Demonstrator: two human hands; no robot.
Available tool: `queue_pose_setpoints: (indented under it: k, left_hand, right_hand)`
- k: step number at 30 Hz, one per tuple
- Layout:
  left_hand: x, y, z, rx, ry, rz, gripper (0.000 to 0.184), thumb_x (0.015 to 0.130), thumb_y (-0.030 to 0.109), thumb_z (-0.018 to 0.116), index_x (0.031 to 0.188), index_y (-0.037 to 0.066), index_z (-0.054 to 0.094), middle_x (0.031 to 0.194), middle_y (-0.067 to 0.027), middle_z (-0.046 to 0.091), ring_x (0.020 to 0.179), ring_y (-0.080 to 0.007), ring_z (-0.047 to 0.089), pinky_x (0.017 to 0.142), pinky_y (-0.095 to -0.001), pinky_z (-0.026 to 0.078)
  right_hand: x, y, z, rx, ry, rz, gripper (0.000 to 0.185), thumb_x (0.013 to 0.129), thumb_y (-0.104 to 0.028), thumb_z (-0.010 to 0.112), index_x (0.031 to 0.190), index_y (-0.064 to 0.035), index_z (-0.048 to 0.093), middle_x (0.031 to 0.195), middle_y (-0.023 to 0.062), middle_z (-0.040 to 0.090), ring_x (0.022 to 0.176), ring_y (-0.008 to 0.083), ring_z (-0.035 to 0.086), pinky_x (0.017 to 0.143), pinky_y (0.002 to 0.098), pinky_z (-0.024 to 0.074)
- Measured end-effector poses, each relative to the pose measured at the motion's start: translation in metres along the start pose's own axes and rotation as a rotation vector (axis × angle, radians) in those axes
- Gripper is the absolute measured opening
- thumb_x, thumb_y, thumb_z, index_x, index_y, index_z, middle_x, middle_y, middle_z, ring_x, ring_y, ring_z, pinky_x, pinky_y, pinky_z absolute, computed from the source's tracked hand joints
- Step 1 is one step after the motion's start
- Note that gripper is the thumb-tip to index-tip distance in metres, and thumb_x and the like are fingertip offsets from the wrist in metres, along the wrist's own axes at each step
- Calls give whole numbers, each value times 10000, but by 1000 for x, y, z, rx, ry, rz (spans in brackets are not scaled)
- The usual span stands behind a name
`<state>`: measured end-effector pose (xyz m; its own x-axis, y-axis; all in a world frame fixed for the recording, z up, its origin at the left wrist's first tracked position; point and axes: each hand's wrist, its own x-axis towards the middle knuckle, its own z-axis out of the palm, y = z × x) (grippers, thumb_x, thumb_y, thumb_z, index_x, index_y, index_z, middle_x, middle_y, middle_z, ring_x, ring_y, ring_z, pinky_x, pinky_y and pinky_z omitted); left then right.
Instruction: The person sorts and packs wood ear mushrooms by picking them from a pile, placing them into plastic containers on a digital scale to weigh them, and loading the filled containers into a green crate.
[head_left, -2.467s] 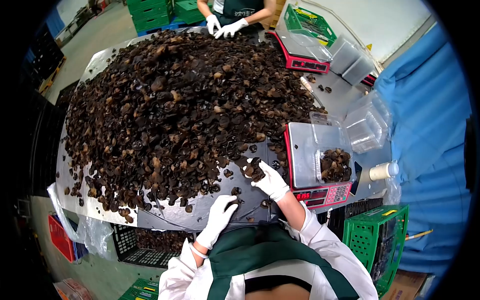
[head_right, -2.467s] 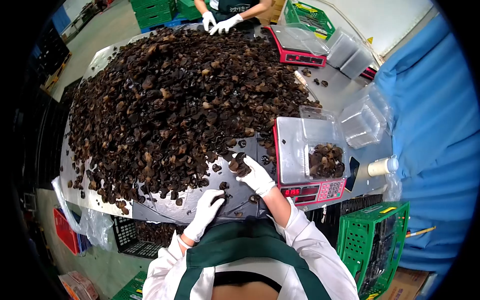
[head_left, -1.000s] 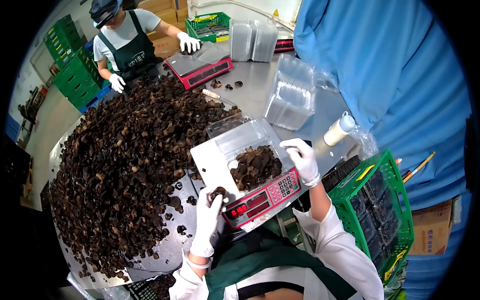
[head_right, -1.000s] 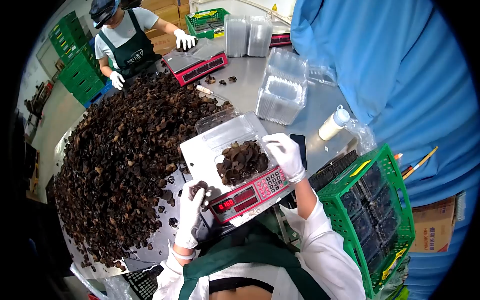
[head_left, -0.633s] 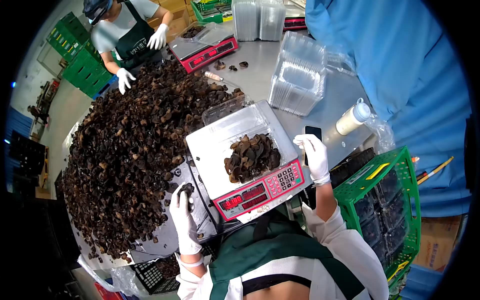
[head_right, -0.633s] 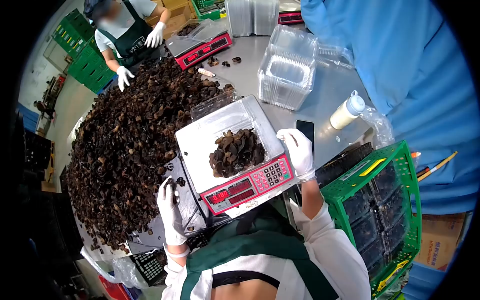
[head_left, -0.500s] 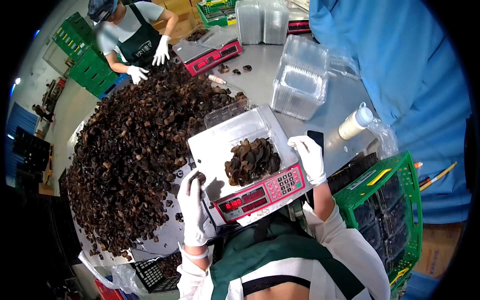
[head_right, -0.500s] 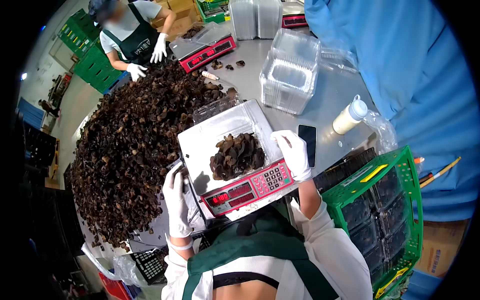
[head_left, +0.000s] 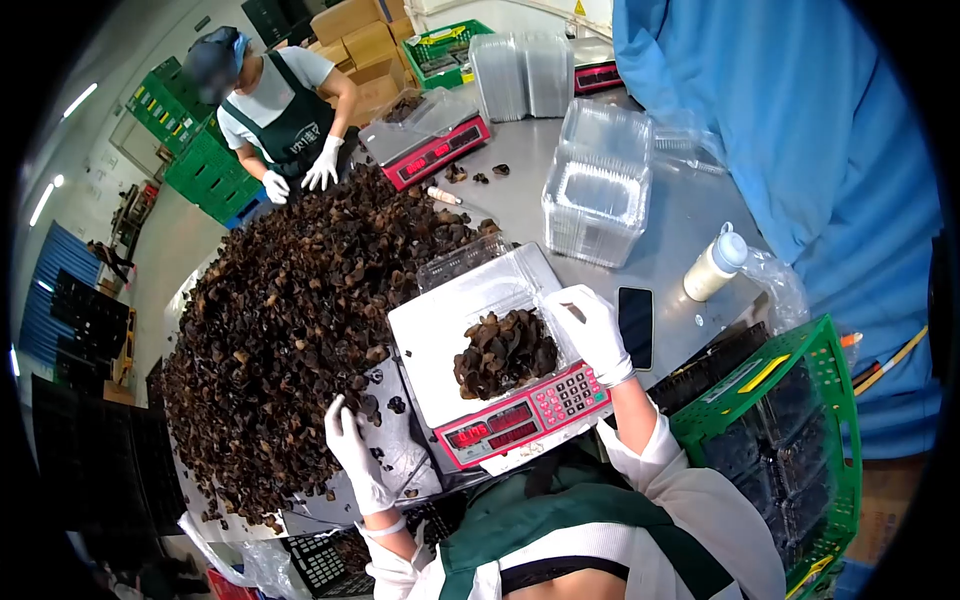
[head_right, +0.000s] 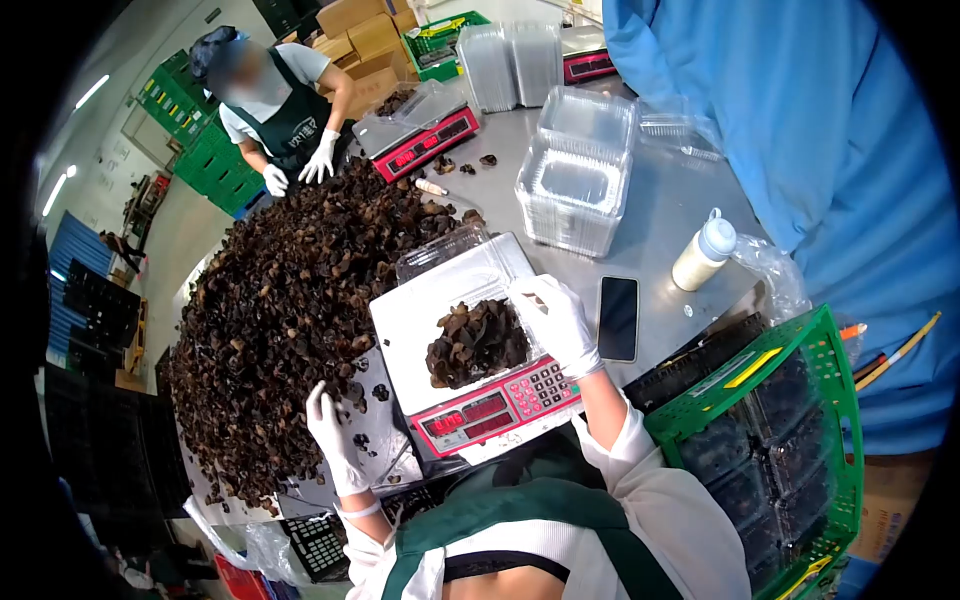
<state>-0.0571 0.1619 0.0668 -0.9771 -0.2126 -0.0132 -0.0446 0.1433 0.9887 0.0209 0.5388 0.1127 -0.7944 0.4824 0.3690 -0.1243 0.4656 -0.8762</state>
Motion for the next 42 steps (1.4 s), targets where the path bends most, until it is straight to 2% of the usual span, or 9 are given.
queue_pose_setpoints:
  k: [6, 10, 14, 19, 29, 33, 36, 39, 42]
  left_hand:
    - [-11, -25, -21, 42, -131, -67, 449, 913, 161, 595, 1339, 83, 474, 819, 36, 540, 666, -42, 434, 590, -193, 363]
    - [-16, -37, -76, -481, -45, -406, 432, 918, 288, 599, 1297, 101, 510, 925, -5, 600, 765, -81, 516, 662, -218, 421]
    - [-42, -26, -76, -732, -215, -296, 553, 869, 115, 608, 1379, 64, 400, 1265, -108, 548, 1077, -190, 545, 949, -316, 420]
    - [-48, -9, -38, -742, -194, -246, 572, 816, 1, 603, 1354, 64, 418, 1236, -98, 543, 1073, -197, 545, 931, -321, 435]
    - [-56, 2, -11, -599, -323, -243, 670, 805, -8, 626, 1405, 68, 336, 1242, -134, 501, 1137, -229, 530, 983, -338, 429]
    - [-55, -3, -7, -564, -347, -227, 523, 846, 0, 588, 1338, 40, 415, 1076, -98, 598, 993, -184, 600, 886, -280, 465]
    - [-51, -8, -6, -601, -368, -327, 457, 871, 22, 584, 1304, 31, 438, 1022, -102, 620, 915, -176, 624, 829, -268, 485]
    - [-40, -13, -16, -363, -320, -135, 397, 881, 83, 602, 1260, 25, 501, 1034, -94, 635, 913, -155, 612, 851, -275, 481]
    - [-21, -35, -32, -28, -136, 141, 350, 890, 20, 550, 1238, -5, 535, 1132, -102, 608, 1038, -175, 578, 948, -292, 430]
  right_hand:
    - [10, 5, 18, 9, -48, -26, 110, 838, -120, 656, 915, -41, 657, 870, 72, 638, 768, 179, 628, 664, 277, 492]
    - [19, 7, 17, -125, -16, -107, 118, 808, -68, 657, 918, -23, 665, 896, 109, 641, 815, 243, 638, 736, 308, 496]
    - [14, -23, 40, -175, -250, -267, 153, 792, -129, 674, 922, -51, 668, 940, 89, 647, 935, 279, 600, 856, 364, 463]
    - [10, -14, 69, -648, -327, -586, 176, 770, -208, 653, 925, -124, 664, 864, 74, 581, 917, 244, 559, 902, 380, 411]
    - [16, -25, 65, 172, -220, 220, 71, 886, -99, 605, 893, -30, 616, 718, -9, 583, 599, 41, 527, 524, 189, 455]
    - [-1, -64, 96, 367, -282, 296, 76, 871, -88, 608, 903, -20, 608, 742, 6, 594, 611, 47, 529, 546, 199, 464]
    - [-18, -72, 126, 320, -603, 80, 329, 828, -19, 595, 1157, -14, 601, 874, 28, 658, 762, 55, 585, 685, 207, 492]
    - [-10, -56, 119, 109, -502, -163, 414, 827, -42, 621, 1238, -54, 576, 979, 29, 672, 794, 55, 588, 720, 204, 487]
    - [16, -60, 67, 6, -252, 75, 313, 867, -123, 626, 1169, -43, 609, 1076, 52, 657, 901, 93, 599, 810, 257, 487]
